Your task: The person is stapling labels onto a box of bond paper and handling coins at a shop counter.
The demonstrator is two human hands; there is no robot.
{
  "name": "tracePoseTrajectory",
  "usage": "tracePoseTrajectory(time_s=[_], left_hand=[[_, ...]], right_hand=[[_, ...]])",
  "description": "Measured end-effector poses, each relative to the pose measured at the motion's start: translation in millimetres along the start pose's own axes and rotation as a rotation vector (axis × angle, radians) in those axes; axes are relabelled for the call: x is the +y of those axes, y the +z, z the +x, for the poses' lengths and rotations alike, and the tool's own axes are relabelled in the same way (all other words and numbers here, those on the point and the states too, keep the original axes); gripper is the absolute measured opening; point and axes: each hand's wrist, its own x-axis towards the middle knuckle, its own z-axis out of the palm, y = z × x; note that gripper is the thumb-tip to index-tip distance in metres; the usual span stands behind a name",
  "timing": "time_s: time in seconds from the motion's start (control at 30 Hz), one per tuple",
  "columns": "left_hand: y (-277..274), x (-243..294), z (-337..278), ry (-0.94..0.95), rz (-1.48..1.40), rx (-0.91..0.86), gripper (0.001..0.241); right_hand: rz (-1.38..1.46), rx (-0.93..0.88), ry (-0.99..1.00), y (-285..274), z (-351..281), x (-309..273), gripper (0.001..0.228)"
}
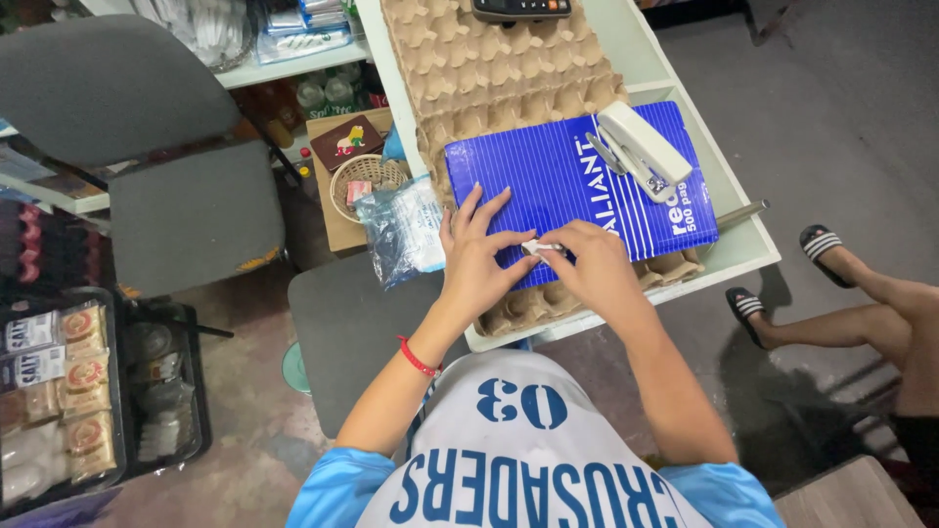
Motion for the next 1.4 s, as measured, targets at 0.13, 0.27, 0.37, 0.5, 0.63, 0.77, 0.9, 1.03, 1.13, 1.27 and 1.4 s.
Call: tracePoseTrajectory(time_s=[0.13,0.27,0.37,0.5,0.63,0.77,0.9,1.03,1.13,1.27,1.4], left_hand=[[1,0,-1,0.000,-0.006,-0.006,0.028],[0,-1,0,-0.001,-0.010,0.000,0.029],[1,-1,-1,-0.005,-0.017,0.004,0.030],[0,1,0,0.003,-0.026,0.005,0.037],[4,-3,-2,0.024,-0.035,0.021,0.041],[20,-14,-24,0.221,0.116,0.182,0.037],[28,-17,-57,0.469,0.260,0.163,0.065],[20,-2,-60,0.538,0.478,0.097,0.081],[30,3,-60,0.529,0.676,0.091,0.081],[54,1,-50,0.572,0.804,0.257,0.047],[60,2,-46,0.598,0.846,0.328,0.027]], right_hand=[[0.045,-0.133,0.039,-28,8,-19,0.016],[0.428,0.042,0.202,-29,15,-8,0.018],[0.680,0.167,0.270,-25,12,-3,0.018],[0.583,0.061,0.233,-21,6,-2,0.022],[0.252,0.026,0.144,-5,6,-7,0.018],[0.110,0.027,0.088,6,0,2,0.019],[0.113,0.027,0.074,3,5,4,0.015],[0.115,0.008,0.096,-1,7,0,0.016],[0.104,-0.026,0.106,-5,8,-4,0.017],[0.039,-0.009,0.134,2,17,1,0.015],[0.041,-0.038,0.111,-7,18,0,0.017]])
